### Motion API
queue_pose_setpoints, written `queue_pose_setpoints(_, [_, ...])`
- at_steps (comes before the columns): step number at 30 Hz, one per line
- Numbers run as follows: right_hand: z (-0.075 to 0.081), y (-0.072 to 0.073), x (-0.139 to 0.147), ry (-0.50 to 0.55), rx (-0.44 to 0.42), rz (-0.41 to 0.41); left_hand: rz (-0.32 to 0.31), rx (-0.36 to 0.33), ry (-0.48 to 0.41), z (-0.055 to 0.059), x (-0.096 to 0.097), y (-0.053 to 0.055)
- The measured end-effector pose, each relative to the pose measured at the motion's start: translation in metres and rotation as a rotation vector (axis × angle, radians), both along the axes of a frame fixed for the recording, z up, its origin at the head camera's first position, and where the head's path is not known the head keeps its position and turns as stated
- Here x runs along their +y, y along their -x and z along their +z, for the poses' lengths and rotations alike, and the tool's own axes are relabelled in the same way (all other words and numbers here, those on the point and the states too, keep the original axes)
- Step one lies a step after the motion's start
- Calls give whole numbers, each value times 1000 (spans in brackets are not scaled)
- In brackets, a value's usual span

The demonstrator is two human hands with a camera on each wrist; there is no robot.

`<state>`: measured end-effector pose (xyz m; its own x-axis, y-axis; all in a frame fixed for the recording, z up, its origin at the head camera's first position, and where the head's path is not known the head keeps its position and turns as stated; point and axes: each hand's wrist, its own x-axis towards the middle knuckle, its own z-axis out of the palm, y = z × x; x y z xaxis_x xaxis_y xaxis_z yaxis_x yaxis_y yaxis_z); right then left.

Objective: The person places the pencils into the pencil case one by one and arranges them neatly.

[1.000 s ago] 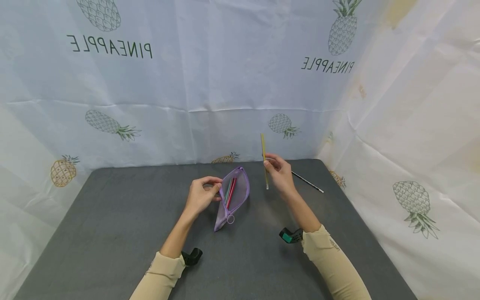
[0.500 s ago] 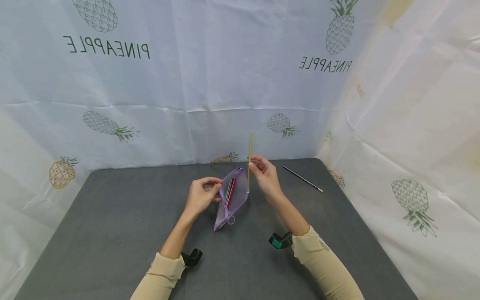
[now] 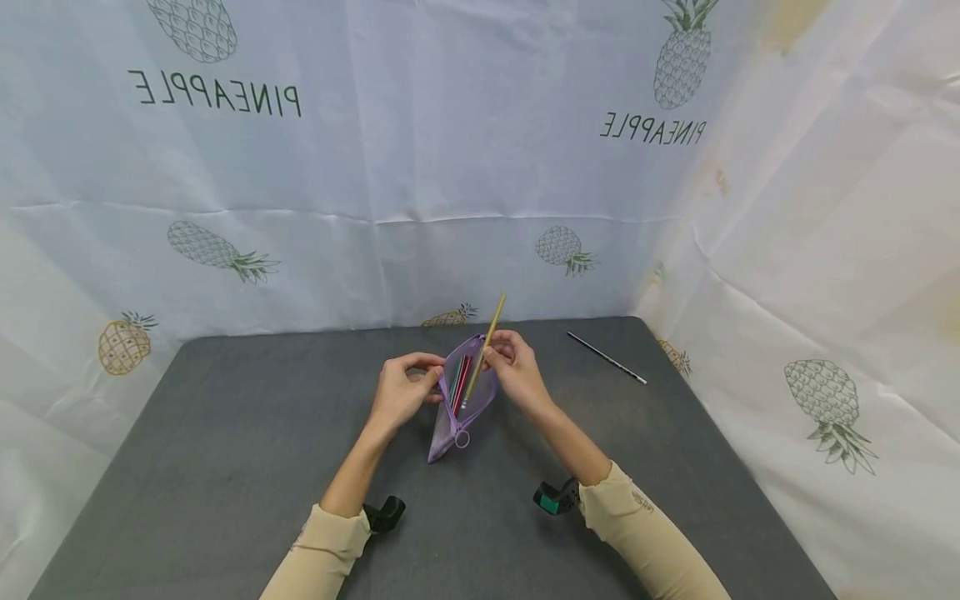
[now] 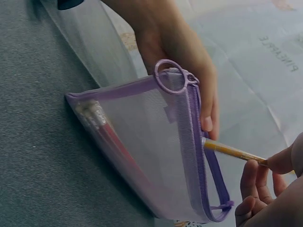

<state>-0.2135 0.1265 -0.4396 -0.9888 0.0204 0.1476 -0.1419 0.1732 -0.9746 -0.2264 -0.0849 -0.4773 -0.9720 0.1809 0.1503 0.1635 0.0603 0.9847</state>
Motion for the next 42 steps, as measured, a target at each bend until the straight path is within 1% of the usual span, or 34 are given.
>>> queue_pose_setpoints(8, [6, -9, -8, 6, -16, 20, -5, 20, -6, 2, -2, 1])
queue_pose_setpoints(10, [7, -11, -9, -14, -21, 38, -5, 23, -9, 2, -2, 1])
queue_pose_setpoints(12, [6, -12, -8, -98, -16, 56, -3, 22, -10, 2, -3, 1])
queue_pose_setpoints(13, [6, -13, -8, -157, -12, 64, -2, 22, -10, 2, -3, 1])
queue_pose_setpoints(15, [6, -14, -5, -298, 22, 63, 2, 24, -10, 2, -3, 1])
queue_pose_setpoints(17, [6, -13, 0, -416, 68, 37, 3, 26, -11, 2, -3, 0])
queue_pose_setpoints(19, [5, -12, 6, -462, 106, 4, 2, 26, -13, 3, -3, 0])
queue_pose_setpoints(22, [6, -7, 17, -445, 145, -52, 3, 29, -12, 3, -3, 0])
queue_pose_setpoints(25, [7, -1, 30, -412, 159, -102, 4, 27, -9, 3, -3, -1])
queue_pose_setpoints(28, [6, 6, 47, -409, 158, -153, 3, 24, -13, 2, -3, -1])
queue_pose_setpoints(33, [-3, 15, 84, -461, 125, -212, -2, 15, -5, 0, -3, -1])
queue_pose_setpoints(36, [-11, 19, 106, -501, 102, -247, -4, 15, -4, 0, -3, -1])
queue_pose_setpoints(42, [-31, 20, 146, -607, 112, -326, -10, 13, -9, 1, -1, -1])
